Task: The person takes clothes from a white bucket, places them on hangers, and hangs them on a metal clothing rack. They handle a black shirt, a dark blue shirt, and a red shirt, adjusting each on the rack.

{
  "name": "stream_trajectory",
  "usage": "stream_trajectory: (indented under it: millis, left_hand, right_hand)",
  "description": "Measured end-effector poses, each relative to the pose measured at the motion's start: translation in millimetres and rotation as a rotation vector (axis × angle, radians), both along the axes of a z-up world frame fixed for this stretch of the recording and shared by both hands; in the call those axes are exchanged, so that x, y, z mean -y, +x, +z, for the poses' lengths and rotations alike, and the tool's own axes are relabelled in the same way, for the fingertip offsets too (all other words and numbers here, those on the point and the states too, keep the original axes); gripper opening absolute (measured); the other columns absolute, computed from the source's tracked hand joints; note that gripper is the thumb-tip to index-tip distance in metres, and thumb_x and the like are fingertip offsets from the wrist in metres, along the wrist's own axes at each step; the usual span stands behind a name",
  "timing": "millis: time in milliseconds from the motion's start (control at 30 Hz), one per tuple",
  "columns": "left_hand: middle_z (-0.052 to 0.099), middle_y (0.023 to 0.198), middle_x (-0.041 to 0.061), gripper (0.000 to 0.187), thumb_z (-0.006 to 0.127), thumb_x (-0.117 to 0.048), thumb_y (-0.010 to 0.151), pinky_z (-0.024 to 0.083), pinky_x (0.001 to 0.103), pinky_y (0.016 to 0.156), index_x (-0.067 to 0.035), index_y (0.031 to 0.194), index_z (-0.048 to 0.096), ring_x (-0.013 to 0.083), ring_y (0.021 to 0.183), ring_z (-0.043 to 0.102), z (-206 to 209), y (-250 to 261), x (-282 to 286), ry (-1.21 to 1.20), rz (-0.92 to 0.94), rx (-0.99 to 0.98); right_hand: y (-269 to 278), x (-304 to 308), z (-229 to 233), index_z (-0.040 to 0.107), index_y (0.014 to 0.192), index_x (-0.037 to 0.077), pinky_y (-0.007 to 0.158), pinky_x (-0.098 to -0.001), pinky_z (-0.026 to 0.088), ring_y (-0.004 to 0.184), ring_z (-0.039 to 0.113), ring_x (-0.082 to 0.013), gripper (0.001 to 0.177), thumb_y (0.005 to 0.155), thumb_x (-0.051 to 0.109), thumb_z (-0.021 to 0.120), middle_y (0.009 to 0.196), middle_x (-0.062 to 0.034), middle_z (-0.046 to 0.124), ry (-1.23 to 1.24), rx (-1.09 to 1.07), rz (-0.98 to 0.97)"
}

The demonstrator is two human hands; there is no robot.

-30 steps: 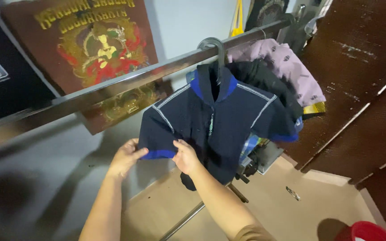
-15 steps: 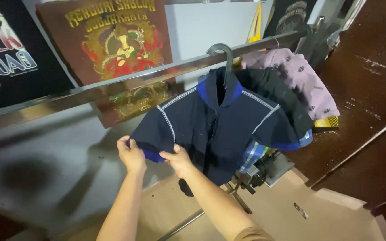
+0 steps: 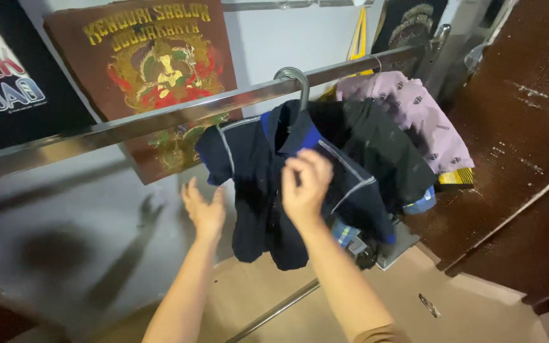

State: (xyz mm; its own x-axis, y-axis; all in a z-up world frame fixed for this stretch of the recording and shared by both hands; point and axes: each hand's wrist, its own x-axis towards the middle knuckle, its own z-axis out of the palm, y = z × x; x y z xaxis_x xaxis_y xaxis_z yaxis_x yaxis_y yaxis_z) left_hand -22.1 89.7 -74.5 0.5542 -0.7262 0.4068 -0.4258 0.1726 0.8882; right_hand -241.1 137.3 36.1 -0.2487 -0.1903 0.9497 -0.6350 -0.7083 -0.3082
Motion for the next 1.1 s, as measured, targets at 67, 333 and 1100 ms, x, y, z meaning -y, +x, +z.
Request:
stream_trajectory:
  millis: [67,333,1100]
  left_hand:
    - [0.030,0.158,0.030,0.071,0.080,-0.021,0.088,0.027,0.068,0.115,-0.008,0.149,0.046,0.0554,0.145,0.033,18.3,-19.4,-11.3,0.011,-0.097,-0.002]
    - [0.034,0.160,0.022,0.064,0.077,-0.031,0.088,0.027,0.064,0.118,-0.017,0.146,0.053,0.0477,0.147,0.036,37.2,-72.6,-11.2,0.107,-0.168,-0.010]
    - [0.068,0.127,0.023,0.035,0.069,-0.015,0.095,0.047,0.047,0.104,-0.007,0.129,0.067,0.0381,0.125,0.063,-6.5,-107.8,-38.1,-0.038,-0.072,-0.255]
  right_hand:
    - [-30.6,10.3,23.0,0.071,0.109,0.025,0.099,-0.0471,0.041,0.113,0.057,-0.0303,0.019,0.091,0.018,0.072,0.122,-0.0049,0.062,-0.140,-0.147,-0.329]
    - [-80.5,55.4,26.6,0.069,0.127,0.038,0.071,-0.0361,0.058,0.079,0.072,-0.0212,0.033,0.098,0.025,0.069,0.090,0.0048,0.071,0.197,-0.327,-0.433]
    - [-111.3,53.2,23.7,0.075,0.103,0.026,0.091,-0.0428,0.043,0.108,0.062,-0.0275,0.013,0.091,0.023,0.073,0.114,0.0006,0.067,-0.172,-0.321,-0.317]
